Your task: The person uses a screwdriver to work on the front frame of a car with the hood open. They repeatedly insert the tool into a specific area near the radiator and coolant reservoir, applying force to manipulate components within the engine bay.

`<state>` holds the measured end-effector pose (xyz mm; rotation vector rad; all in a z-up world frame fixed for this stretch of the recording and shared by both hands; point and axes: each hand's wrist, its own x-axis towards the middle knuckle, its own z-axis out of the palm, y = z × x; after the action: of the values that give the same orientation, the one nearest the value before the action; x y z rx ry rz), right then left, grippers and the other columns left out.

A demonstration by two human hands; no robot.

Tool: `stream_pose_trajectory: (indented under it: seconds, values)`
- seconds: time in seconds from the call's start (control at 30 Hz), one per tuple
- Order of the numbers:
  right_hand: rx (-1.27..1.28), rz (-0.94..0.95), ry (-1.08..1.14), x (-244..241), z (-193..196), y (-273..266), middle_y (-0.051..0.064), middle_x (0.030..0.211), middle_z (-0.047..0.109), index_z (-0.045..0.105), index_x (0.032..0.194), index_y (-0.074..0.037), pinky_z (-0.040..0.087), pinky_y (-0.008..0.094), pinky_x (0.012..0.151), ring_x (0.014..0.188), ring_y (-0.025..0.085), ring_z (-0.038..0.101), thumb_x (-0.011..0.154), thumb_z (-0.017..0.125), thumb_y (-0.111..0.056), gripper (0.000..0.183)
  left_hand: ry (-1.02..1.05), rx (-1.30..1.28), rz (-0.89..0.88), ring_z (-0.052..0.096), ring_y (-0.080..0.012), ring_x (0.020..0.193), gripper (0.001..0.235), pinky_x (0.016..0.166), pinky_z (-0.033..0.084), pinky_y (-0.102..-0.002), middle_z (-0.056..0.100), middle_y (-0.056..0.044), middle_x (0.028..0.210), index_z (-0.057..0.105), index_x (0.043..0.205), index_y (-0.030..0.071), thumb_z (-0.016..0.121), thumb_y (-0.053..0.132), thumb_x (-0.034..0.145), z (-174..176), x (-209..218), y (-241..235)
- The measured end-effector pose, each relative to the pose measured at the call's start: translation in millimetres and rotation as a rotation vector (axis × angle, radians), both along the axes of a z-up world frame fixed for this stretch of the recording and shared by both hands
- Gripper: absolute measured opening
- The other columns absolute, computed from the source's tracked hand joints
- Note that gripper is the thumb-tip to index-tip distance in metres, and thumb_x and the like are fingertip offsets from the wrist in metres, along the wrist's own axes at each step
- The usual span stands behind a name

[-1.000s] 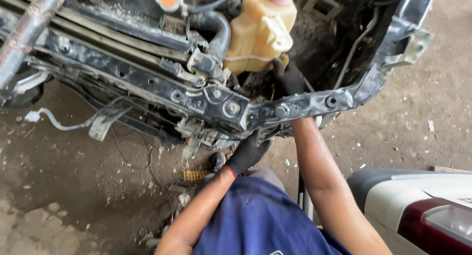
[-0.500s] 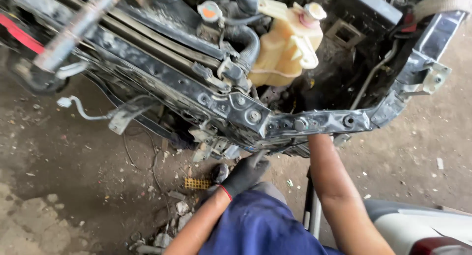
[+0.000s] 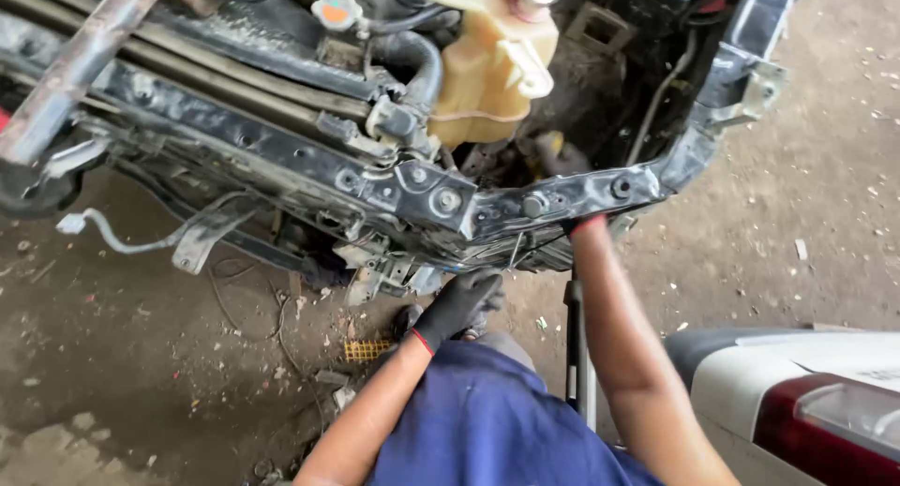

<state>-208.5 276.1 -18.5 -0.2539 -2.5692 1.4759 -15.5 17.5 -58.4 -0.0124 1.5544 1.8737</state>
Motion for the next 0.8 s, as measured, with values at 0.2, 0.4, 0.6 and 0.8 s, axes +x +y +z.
stream_pose_trajectory:
  seconds: [0.2,0.4,0.6,0.8]
  values:
    - [-0.232,0.029,0.06,156.3,83.9,-59.1,0.011,0.103,0.072,0.066,0.116,-0.001,0.054,0.033,0.084,0.093,0.016,0.068,0.105,0.066,-0.019,0.021,-0.523,-0.057,-0.164,0.068,-0.017,0.071,0.036,0.058,0.049,-0.035,0.072,-0.011,0.1,0.059,0.122,0.01,0.059,0.038,0.101,62.0,-15.1,-9.0]
    - [-0.447,-0.179,-0.272,259.6,135.5,-36.6,0.006,0.095,0.073,0.065,0.113,0.002,0.06,0.027,0.06,0.076,0.01,0.072,0.093,0.068,-0.015,0.027,-0.45,0.424,0.026,0.072,-0.0228,0.104,0.033,0.091,0.059,-0.04,0.069,-0.012,0.122,0.057,0.135,0.006,0.057,0.012,0.103,-17.1,-28.3,10.3]
    - [-0.405,-0.235,-0.526,320.4,67.7,-93.3,0.008,0.087,0.072,0.061,0.136,-0.005,0.054,0.028,0.054,0.068,0.01,0.067,0.089,0.068,-0.023,0.05,-0.455,0.467,-0.022,0.07,-0.0263,0.11,0.037,0.095,0.055,-0.041,0.067,-0.014,0.127,0.056,0.139,0.006,0.054,0.011,0.102,8.4,-56.8,28.5]
    - [-0.184,-0.245,-0.344,303.6,2.6,-148.2,0.018,0.105,0.075,0.061,0.137,-0.007,0.057,0.038,0.082,0.093,0.023,0.075,0.088,0.071,-0.024,0.052,-0.313,0.284,-0.046,0.069,-0.0276,0.111,0.033,0.098,0.054,-0.041,0.067,-0.017,0.125,0.054,0.136,0.0,0.05,0.009,0.104,-59.8,-57.6,26.0]
